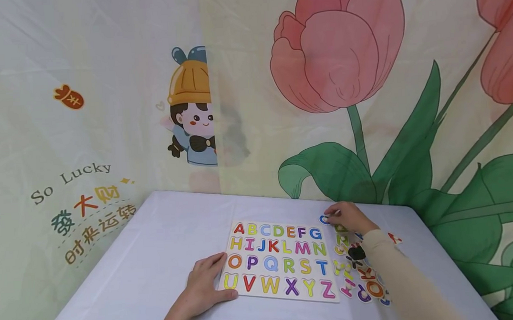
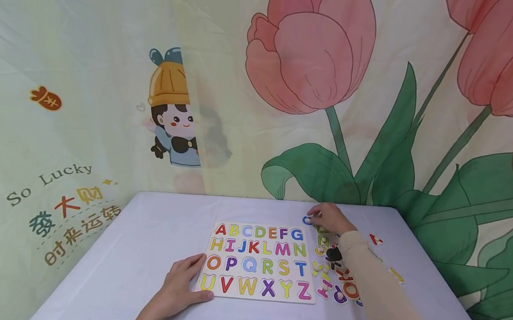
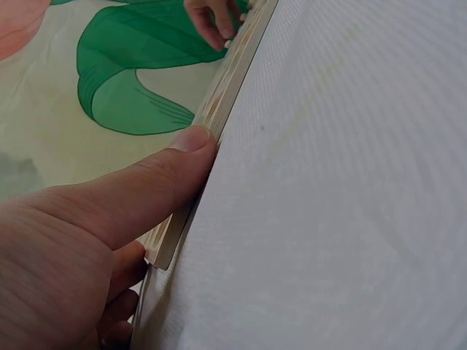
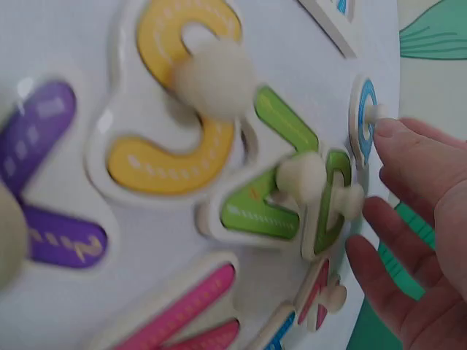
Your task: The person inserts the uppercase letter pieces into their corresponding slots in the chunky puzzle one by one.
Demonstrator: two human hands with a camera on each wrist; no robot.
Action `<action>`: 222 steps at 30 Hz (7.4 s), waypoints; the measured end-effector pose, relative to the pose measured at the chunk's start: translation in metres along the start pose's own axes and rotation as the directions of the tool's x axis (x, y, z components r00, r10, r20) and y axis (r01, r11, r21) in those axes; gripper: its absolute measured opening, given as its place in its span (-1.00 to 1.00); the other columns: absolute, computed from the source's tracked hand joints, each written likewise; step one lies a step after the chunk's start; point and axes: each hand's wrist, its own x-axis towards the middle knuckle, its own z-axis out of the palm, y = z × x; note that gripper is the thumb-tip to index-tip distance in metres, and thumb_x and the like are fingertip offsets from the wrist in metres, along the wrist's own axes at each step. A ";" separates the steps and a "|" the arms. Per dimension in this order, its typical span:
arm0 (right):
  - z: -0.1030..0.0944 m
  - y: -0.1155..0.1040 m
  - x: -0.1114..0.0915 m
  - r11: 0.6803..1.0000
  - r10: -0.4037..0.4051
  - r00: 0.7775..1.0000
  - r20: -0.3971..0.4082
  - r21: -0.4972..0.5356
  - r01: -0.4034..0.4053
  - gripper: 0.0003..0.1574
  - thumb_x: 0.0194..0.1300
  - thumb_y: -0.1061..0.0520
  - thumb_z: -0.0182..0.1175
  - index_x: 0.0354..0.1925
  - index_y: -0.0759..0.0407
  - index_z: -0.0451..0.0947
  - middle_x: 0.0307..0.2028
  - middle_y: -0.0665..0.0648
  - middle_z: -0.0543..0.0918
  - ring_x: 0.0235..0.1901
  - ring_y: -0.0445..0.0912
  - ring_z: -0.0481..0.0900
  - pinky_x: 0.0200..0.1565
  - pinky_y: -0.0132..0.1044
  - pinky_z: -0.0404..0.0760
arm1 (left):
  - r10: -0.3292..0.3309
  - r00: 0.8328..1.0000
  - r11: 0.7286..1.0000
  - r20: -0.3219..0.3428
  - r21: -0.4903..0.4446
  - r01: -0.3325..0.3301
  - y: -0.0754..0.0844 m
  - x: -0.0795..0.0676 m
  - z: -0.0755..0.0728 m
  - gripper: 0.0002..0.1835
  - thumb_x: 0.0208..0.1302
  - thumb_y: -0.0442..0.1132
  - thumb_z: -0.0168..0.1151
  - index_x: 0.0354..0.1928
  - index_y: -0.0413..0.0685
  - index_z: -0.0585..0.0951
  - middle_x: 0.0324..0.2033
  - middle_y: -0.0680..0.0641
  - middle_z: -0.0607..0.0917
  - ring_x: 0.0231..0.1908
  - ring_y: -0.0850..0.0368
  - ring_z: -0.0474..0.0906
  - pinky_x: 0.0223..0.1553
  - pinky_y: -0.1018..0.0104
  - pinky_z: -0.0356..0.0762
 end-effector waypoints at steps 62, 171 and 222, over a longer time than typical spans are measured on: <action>0.046 -0.065 -0.051 0.998 0.036 0.976 -0.214 -0.043 -0.046 -0.85 0.36 0.15 0.48 -0.15 0.20 0.84 -0.17 0.15 0.69 -0.22 -0.03 0.54 -0.24 -0.21 0.60 | 0.013 1.000 1.000 -0.005 0.015 -0.013 0.004 -0.004 -0.006 0.20 -0.08 0.26 0.69 0.60 -0.04 0.38 0.54 -0.10 0.38 0.45 -0.19 0.22 0.43 -0.32 0.28; 0.002 0.012 -0.036 0.987 -0.076 0.979 -0.191 -0.153 0.047 -0.85 0.34 0.10 0.48 -0.19 0.15 0.85 -0.23 0.06 0.75 -0.19 -0.02 0.67 -0.15 -0.12 0.66 | 0.009 1.000 1.000 -0.012 0.023 -0.009 -0.001 -0.001 -0.002 0.22 -0.09 0.30 0.69 0.60 -0.01 0.38 0.54 -0.09 0.39 0.43 -0.17 0.24 0.42 -0.32 0.30; 0.004 0.022 -0.024 0.995 -0.092 0.991 -0.095 -0.055 0.087 -0.83 0.40 0.13 0.44 -0.07 0.10 0.85 -0.17 0.03 0.72 -0.10 -0.05 0.67 0.01 -0.09 0.68 | 0.030 0.999 0.998 -0.030 0.059 -0.028 -0.003 0.000 0.002 0.23 -0.09 0.35 0.66 0.60 -0.02 0.38 0.55 -0.08 0.39 0.45 -0.16 0.25 0.47 -0.35 0.16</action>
